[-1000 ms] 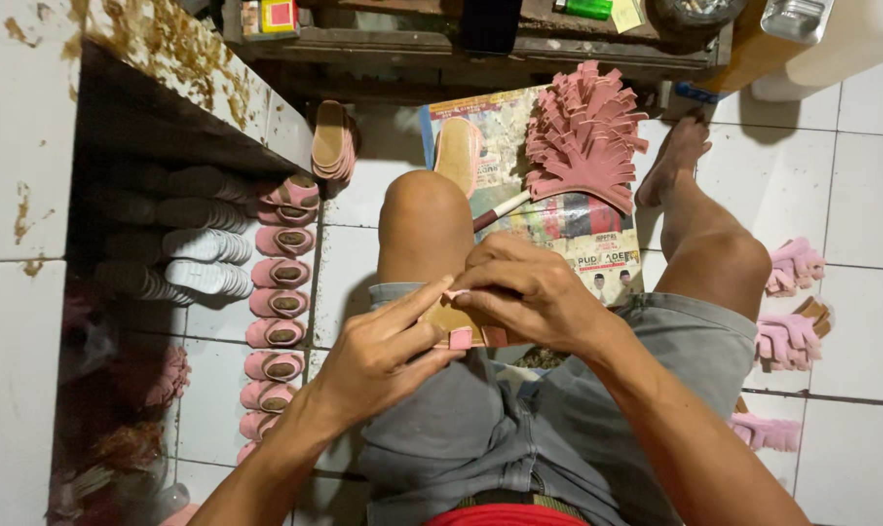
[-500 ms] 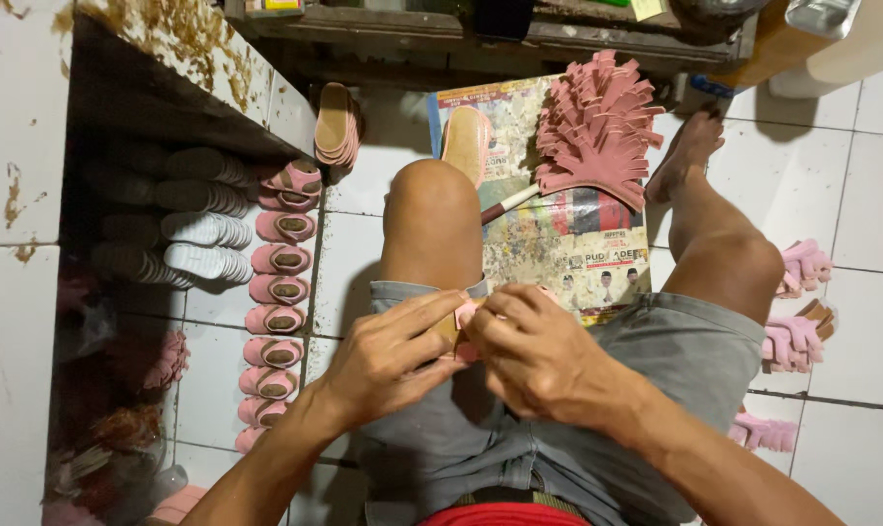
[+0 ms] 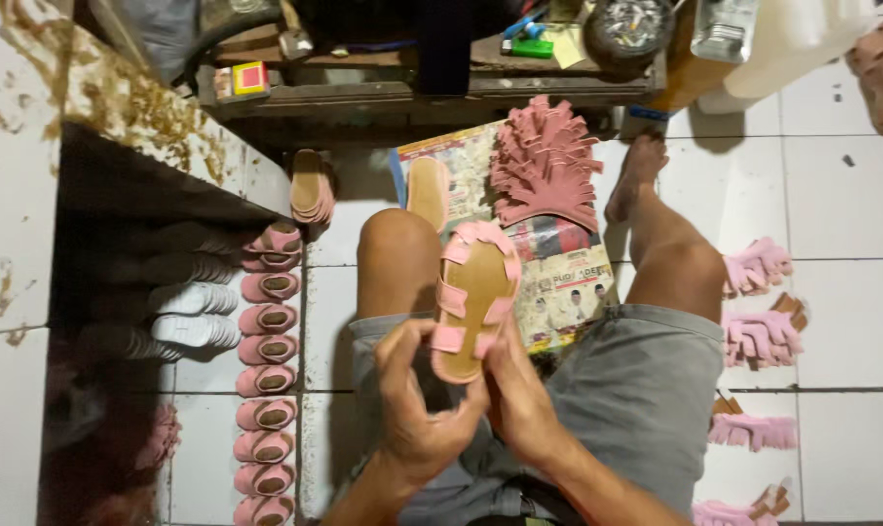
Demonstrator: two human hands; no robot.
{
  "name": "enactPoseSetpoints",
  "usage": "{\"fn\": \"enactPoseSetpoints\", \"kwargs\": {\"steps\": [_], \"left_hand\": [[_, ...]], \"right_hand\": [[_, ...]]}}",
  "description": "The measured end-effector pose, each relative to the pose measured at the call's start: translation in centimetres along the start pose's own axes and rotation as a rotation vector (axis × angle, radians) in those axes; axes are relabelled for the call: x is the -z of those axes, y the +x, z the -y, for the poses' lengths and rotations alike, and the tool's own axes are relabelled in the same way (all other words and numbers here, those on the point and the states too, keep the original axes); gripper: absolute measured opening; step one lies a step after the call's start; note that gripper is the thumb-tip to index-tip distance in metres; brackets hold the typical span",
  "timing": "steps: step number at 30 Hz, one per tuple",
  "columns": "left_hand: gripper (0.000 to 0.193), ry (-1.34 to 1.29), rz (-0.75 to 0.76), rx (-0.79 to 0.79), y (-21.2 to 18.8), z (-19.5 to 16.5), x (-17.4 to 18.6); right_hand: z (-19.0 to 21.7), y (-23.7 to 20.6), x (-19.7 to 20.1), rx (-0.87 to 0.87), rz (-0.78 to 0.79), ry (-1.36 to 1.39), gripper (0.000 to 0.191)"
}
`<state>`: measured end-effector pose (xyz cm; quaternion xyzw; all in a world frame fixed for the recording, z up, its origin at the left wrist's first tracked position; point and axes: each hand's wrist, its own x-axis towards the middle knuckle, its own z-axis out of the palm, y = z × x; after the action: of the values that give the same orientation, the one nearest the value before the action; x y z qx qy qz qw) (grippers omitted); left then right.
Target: The person assembles pink sandals by attaching pink straps to tan soles. They use a cylindrical tool to press the straps into place, then place the finished sandals on a nearby shelf. The person repeats this process with multiple pairs of sandals.
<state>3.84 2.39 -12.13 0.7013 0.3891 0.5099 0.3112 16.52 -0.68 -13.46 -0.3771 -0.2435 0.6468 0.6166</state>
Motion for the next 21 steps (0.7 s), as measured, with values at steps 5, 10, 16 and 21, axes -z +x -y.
{"fn": "enactPoseSetpoints", "kwargs": {"steps": [5, 10, 16, 21], "left_hand": [[0.086, -0.688, 0.181, 0.513, 2.6, 0.1, 1.3], [0.08, -0.792, 0.258, 0.558, 4.1, 0.7, 1.4], [0.072, -0.21, 0.206, 0.318, 3.0, 0.6, 0.7], [0.064, -0.552, 0.374, 0.452, 4.3, 3.0, 2.8]], "right_hand": [[1.5, 0.5, 1.0, -0.046, 0.095, 0.164, 0.071], [1.4, 1.5, 1.5, -0.061, 0.093, 0.014, 0.065], [-1.0, 1.5, 2.0, 0.067, 0.066, -0.313, 0.064], [0.2, 3.1, 2.6, -0.001, 0.228, -0.336, 0.076]]}}
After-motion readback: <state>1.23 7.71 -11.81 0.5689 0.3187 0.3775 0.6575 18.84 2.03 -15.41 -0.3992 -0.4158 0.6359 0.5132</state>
